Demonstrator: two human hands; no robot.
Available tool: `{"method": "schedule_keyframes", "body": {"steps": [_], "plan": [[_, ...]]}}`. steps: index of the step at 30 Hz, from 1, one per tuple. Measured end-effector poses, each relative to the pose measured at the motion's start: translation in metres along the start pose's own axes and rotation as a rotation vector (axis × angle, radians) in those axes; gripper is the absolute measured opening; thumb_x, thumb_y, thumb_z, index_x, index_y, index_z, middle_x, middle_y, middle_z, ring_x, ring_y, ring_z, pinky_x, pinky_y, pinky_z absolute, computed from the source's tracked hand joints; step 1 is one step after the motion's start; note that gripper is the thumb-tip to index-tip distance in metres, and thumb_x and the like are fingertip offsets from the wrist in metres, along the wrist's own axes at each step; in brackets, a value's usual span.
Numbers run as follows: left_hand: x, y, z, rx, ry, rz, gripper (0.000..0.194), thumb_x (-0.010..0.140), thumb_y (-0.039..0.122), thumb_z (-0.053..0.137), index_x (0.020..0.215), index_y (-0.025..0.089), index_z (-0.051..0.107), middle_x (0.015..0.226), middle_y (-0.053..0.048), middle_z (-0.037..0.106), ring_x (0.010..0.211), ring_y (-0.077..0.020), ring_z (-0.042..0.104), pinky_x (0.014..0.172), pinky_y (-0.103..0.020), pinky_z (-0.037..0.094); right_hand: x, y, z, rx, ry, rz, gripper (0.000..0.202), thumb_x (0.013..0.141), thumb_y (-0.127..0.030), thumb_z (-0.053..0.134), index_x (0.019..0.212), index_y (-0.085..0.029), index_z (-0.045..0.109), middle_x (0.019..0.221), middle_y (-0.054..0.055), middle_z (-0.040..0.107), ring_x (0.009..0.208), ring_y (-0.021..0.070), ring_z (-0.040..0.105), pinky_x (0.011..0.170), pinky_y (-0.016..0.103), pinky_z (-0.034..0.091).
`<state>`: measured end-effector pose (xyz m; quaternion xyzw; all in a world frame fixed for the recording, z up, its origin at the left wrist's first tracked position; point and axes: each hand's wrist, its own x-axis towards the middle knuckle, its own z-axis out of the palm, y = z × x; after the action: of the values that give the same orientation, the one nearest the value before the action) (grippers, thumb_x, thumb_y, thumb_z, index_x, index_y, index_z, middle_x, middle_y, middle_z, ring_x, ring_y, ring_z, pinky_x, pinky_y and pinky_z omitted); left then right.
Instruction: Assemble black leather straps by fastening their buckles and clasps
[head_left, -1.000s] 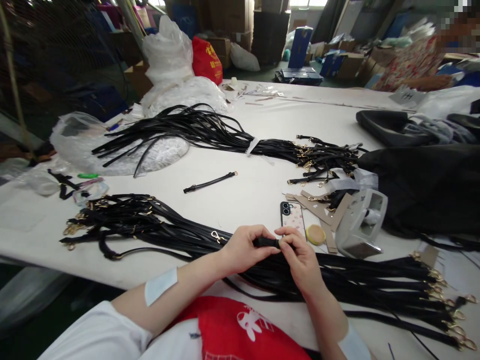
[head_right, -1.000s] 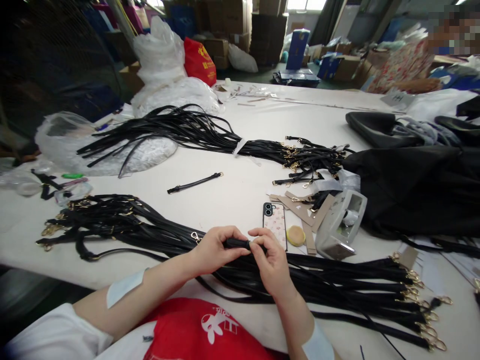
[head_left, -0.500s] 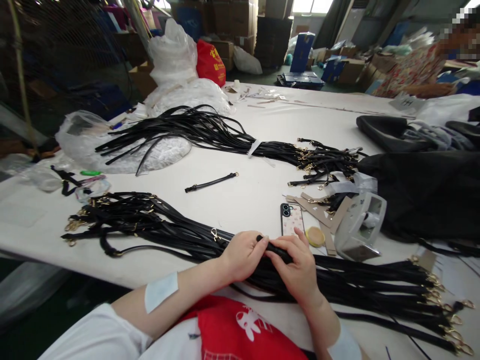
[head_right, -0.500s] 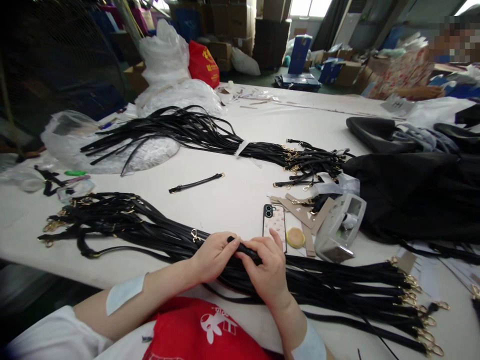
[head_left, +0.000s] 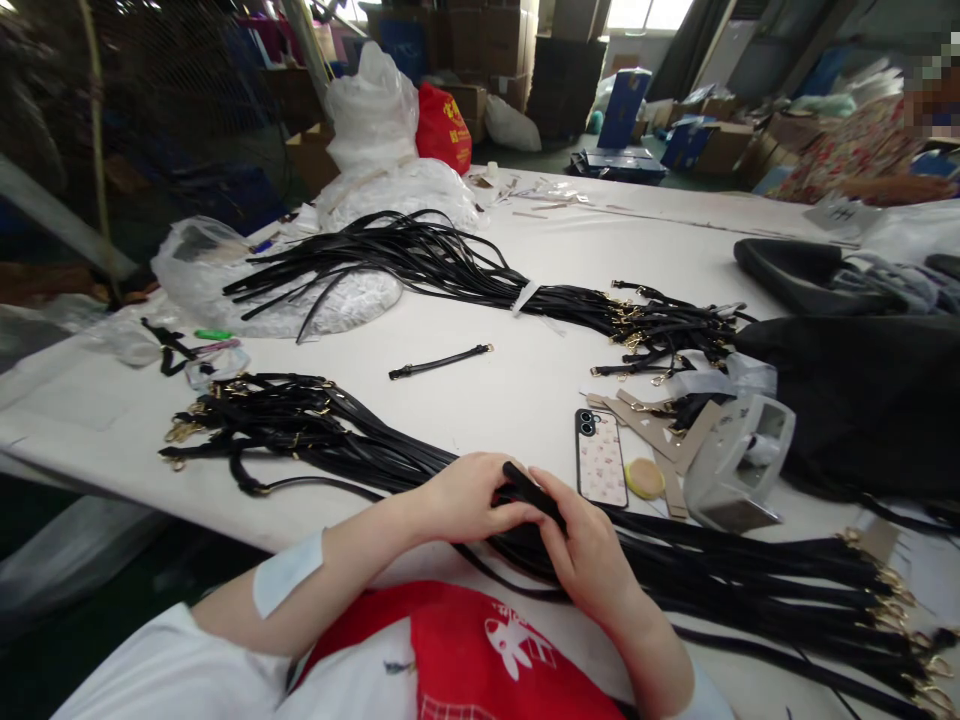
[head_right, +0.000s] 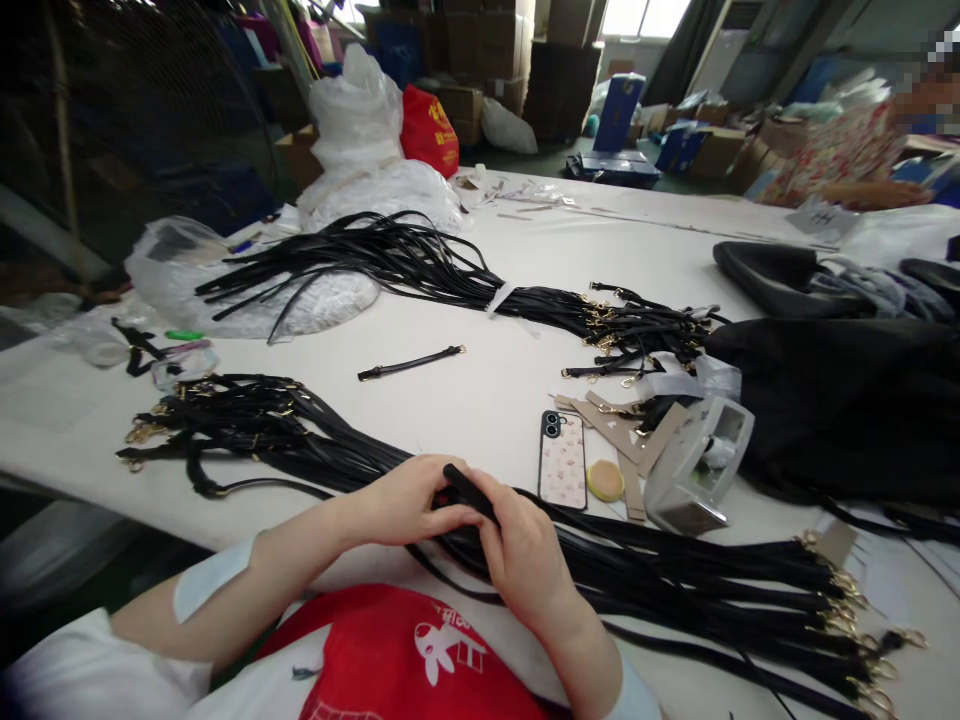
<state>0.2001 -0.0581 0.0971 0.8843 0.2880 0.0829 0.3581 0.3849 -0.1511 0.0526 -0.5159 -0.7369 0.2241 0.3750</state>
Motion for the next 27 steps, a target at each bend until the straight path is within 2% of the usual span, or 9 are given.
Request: {"method": "schedule_keyframes", "body": {"steps": [2, 5, 8, 10, 12, 16, 20, 27], "plan": [[-0.004, -0.012, -0.008, -0.037, -0.066, 0.039, 0.025, 0.078, 0.038, 0.072, 0.093, 0.018, 0.069, 0.091, -0.005, 0.068, 0.082, -0.0178, 0.062, 0.075, -0.024, 0.046, 0.0, 0.001, -0.002, -0.003, 0.018, -0.016, 0.042, 0.096, -0.018, 0.044, 0.137, -0.027, 0.048, 0.106, 0.007, 0.068, 0.093, 0.0206, 0.067, 0.081, 0.033, 0.057], [-0.012, -0.035, -0.02, -0.159, -0.173, -0.038, 0.016, 0.082, 0.032, 0.066, 0.087, 0.017, 0.068, 0.088, -0.003, 0.068, 0.079, -0.0153, 0.062, 0.072, -0.023, 0.046, 0.0, 0.007, -0.008, 0.006, 0.056, 0.029, 0.033, 0.097, -0.021, 0.045, 0.126, -0.027, 0.061, 0.091, 0.005, 0.068, 0.081, 0.0184, 0.067, 0.072, 0.029, 0.056], [-0.021, -0.052, -0.025, -0.367, -0.235, -0.181, 0.026, 0.084, 0.036, 0.064, 0.103, 0.018, 0.065, 0.082, -0.001, 0.068, 0.071, -0.0138, 0.061, 0.064, -0.022, 0.045, 0.0, 0.014, -0.011, 0.036, 0.081, 0.067, 0.026, 0.095, -0.024, 0.052, 0.115, -0.027, 0.068, 0.088, 0.004, 0.07, 0.078, 0.0183, 0.067, 0.067, 0.028, 0.055], [-0.025, -0.057, -0.025, -0.501, -0.245, -0.231, 0.035, 0.084, 0.04, 0.064, 0.11, 0.017, 0.063, 0.079, -0.002, 0.068, 0.071, -0.0142, 0.062, 0.064, -0.022, 0.046, 0.0, 0.017, -0.011, 0.062, 0.082, 0.083, 0.022, 0.093, -0.026, 0.056, 0.11, -0.027, 0.07, 0.086, 0.004, 0.071, 0.076, 0.0184, 0.068, 0.065, 0.027, 0.055], [-0.026, -0.056, -0.024, -0.552, -0.233, -0.243, 0.036, 0.084, 0.042, 0.064, 0.109, 0.016, 0.065, 0.079, -0.002, 0.069, 0.072, -0.0141, 0.063, 0.066, -0.022, 0.047, -0.001, 0.02, -0.01, 0.086, 0.069, 0.094, 0.019, 0.092, -0.026, 0.059, 0.106, -0.026, 0.072, 0.084, 0.004, 0.071, 0.075, 0.0183, 0.068, 0.065, 0.027, 0.055], [-0.018, -0.047, -0.019, -0.442, -0.228, -0.199, 0.033, 0.081, 0.04, 0.068, 0.106, 0.018, 0.071, 0.08, -0.001, 0.071, 0.068, -0.0123, 0.061, 0.063, -0.019, 0.045, -0.001, 0.02, -0.01, 0.122, 0.013, 0.085, 0.016, 0.09, -0.025, 0.061, 0.101, -0.025, 0.073, 0.08, 0.003, 0.071, 0.072, 0.0175, 0.067, 0.063, 0.027, 0.054], [-0.004, -0.037, -0.008, -0.421, -0.197, -0.134, 0.03, 0.08, 0.034, 0.07, 0.105, 0.018, 0.071, 0.089, -0.002, 0.073, 0.078, -0.0136, 0.064, 0.071, -0.02, 0.047, 0.0, 0.018, -0.011, 0.134, -0.041, 0.074, 0.016, 0.09, -0.025, 0.062, 0.101, -0.026, 0.073, 0.083, 0.003, 0.072, 0.074, 0.0174, 0.068, 0.064, 0.027, 0.054], [0.005, -0.028, 0.005, -0.533, -0.103, -0.168, 0.03, 0.075, 0.033, 0.075, 0.097, 0.014, 0.07, 0.09, -0.005, 0.074, 0.082, -0.0159, 0.067, 0.075, -0.024, 0.05, -0.002, 0.019, -0.014, 0.116, 0.0, 0.063, 0.017, 0.091, -0.023, 0.06, 0.102, -0.025, 0.073, 0.079, 0.002, 0.07, 0.07, 0.0155, 0.067, 0.063, 0.025, 0.052]]}}
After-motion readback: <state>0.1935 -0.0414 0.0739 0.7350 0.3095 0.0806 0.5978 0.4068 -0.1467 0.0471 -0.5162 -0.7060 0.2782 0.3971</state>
